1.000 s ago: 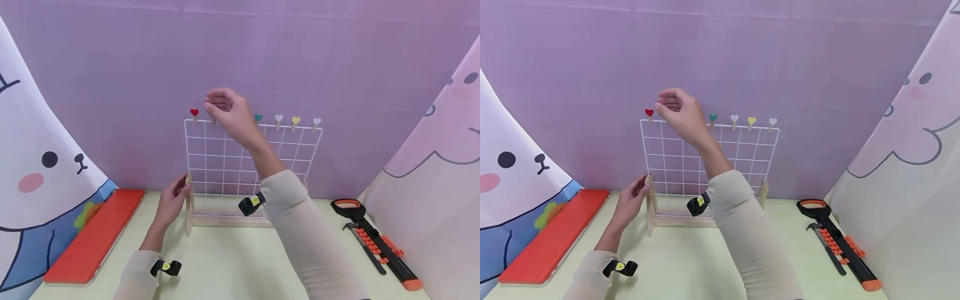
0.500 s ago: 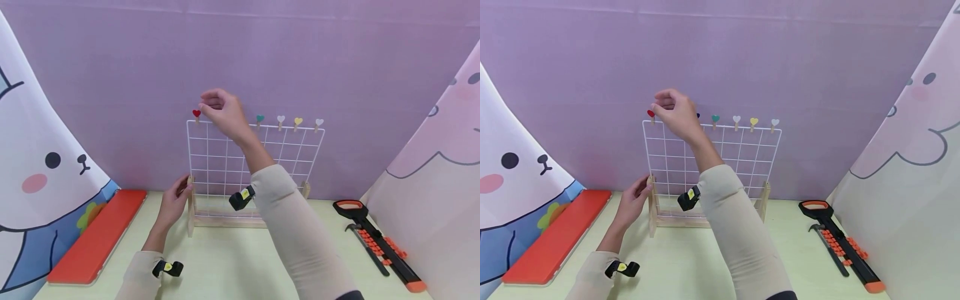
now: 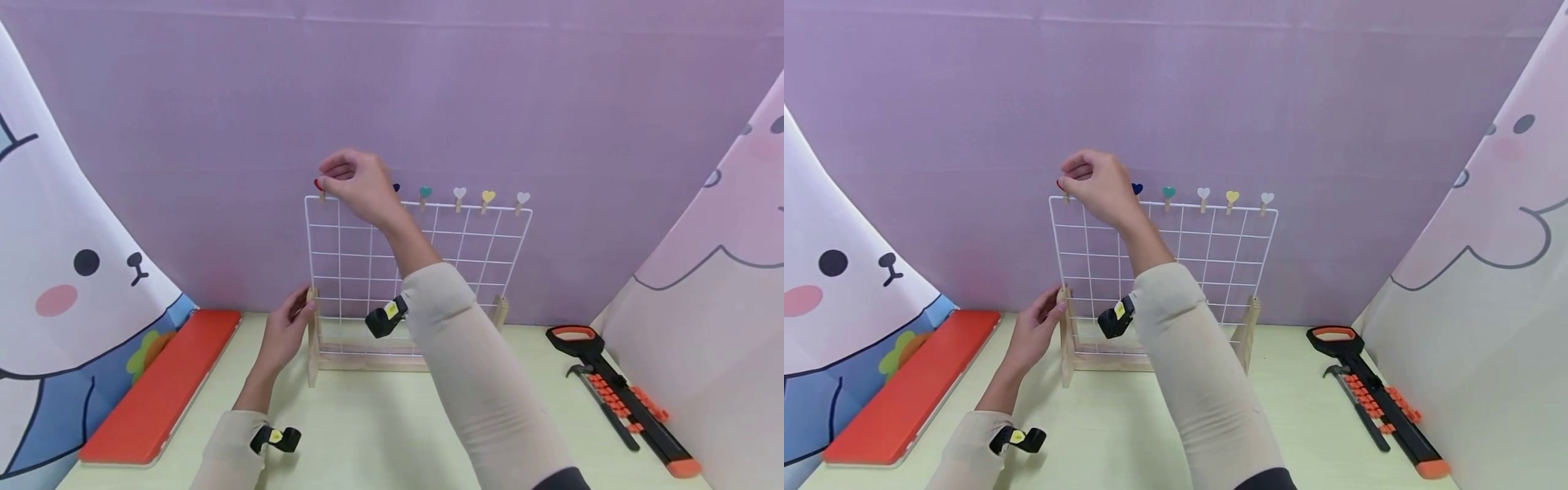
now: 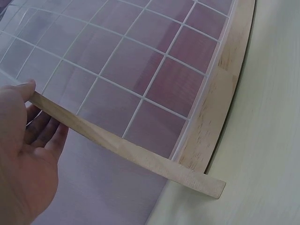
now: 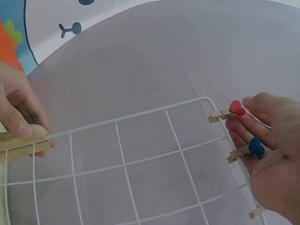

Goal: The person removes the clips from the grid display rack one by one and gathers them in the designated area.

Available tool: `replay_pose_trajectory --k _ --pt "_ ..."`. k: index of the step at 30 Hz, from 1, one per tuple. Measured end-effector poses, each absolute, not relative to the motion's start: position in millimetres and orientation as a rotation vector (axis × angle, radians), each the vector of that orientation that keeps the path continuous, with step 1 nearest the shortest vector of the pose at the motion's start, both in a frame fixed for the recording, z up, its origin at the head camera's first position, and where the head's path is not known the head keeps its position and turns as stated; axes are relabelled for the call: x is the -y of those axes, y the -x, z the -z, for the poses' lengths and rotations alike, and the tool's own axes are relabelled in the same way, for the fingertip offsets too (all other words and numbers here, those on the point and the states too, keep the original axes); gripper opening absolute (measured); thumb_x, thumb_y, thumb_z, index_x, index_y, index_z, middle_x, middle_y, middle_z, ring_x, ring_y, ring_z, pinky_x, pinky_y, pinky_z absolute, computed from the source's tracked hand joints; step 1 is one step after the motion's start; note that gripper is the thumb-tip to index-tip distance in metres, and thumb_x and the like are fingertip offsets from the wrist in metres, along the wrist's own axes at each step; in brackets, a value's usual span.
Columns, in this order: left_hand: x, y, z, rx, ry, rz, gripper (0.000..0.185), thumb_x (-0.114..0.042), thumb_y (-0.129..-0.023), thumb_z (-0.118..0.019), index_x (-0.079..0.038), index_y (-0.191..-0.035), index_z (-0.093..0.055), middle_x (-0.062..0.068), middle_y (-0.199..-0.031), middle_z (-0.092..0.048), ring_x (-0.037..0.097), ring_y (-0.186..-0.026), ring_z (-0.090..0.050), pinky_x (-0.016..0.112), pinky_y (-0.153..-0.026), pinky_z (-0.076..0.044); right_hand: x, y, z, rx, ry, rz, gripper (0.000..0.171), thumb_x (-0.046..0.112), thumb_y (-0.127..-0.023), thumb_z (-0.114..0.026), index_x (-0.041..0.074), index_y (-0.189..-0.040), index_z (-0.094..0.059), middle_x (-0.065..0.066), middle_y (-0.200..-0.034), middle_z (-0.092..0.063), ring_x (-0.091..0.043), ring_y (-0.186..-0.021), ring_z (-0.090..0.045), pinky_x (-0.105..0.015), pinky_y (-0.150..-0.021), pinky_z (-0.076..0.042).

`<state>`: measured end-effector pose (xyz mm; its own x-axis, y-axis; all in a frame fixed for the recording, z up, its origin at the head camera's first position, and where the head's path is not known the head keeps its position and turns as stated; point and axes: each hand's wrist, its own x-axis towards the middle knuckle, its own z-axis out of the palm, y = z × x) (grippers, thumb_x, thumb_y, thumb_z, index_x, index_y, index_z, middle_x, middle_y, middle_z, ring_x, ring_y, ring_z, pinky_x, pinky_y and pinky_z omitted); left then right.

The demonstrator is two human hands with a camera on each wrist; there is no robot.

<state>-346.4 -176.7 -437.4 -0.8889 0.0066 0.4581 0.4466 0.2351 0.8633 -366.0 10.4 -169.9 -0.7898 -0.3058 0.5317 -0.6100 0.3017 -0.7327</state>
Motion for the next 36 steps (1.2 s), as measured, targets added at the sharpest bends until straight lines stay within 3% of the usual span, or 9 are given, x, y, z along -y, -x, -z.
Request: replay_pose_trajectory --k 5,12,16,22,29,36 --pt "177.4 345.7 437.2 2.141 0.413 1.703 0.052 -0.023 -0.107 -0.058 -0.002 -0.153 -0.047 0.024 -0.150 -0.055 -0.013 -0.117 -0.055 0.002 -0.100 -0.045 -7.3 365.8 168.9 2.332 -0.779 -1.458 0.013 0.007 -0.092 -0.076 0.005 -0.105 -0.074 -0.010 -0.102 -0.078 -0.015 -0.092 -0.073 -0.022 -0.079 -0.059" --pt "178.0 345.7 438.1 2.144 0.414 1.696 0.051 -0.024 -0.107 -0.058 -0.005 -0.153 -0.048 0.023 -0.149 -0.056 -0.016 -0.116 -0.053 0.002 -0.100 -0.045 -4.4 365.3 168.8 2.383 -0.728 -1.386 0.009 0.007 -0.092 -0.076 0.007 -0.101 -0.076 -0.007 -0.099 -0.079 -0.014 -0.090 -0.073 -0.021 -0.077 -0.057" --pt "178.0 346.5 439.3 2.150 0.409 1.696 0.050 -0.024 -0.107 -0.058 -0.005 -0.153 -0.048 0.023 -0.150 -0.056 -0.008 -0.120 -0.056 0.002 -0.100 -0.044 -4.9 365.6 169.9 2.367 -0.725 -1.399 0.008 0.006 -0.091 -0.076 0.007 -0.099 -0.077 -0.007 -0.096 -0.080 -0.013 -0.087 -0.073 -0.020 -0.076 -0.056" --pt "177.3 349.7 440.1 2.154 0.411 1.699 0.051 -0.025 -0.108 -0.057 -0.006 -0.154 -0.048 0.021 -0.151 -0.056 0.024 -0.134 -0.056 0.002 -0.101 -0.044 -7.2 365.9 171.0 2.319 -0.719 -1.460 0.008 0.004 -0.090 -0.078 0.006 -0.097 -0.078 -0.008 -0.094 -0.080 -0.013 -0.085 -0.074 -0.020 -0.074 -0.058" --pt "177.2 349.2 440.0 2.157 0.407 1.701 0.051 -0.025 -0.107 -0.057 -0.005 -0.154 -0.047 0.022 -0.151 -0.055 0.008 -0.129 -0.057 0.002 -0.101 -0.044 -7.6 364.9 172.5 2.287 -0.707 -1.451 0.006 0.006 -0.090 -0.078 0.006 -0.096 -0.079 -0.008 -0.094 -0.080 -0.013 -0.084 -0.074 -0.020 -0.073 -0.059" --pt "175.6 349.7 440.4 2.157 0.416 1.690 0.052 -0.025 -0.108 -0.057 -0.004 -0.154 -0.046 0.023 -0.151 -0.055 0.034 -0.136 -0.054 0.002 -0.101 -0.043 -10.1 363.6 170.7 2.261 -0.644 -1.494 0.008 0.011 -0.091 -0.080 0.009 -0.099 -0.080 -0.004 -0.096 -0.081 -0.010 -0.088 -0.074 -0.021 -0.075 -0.058"
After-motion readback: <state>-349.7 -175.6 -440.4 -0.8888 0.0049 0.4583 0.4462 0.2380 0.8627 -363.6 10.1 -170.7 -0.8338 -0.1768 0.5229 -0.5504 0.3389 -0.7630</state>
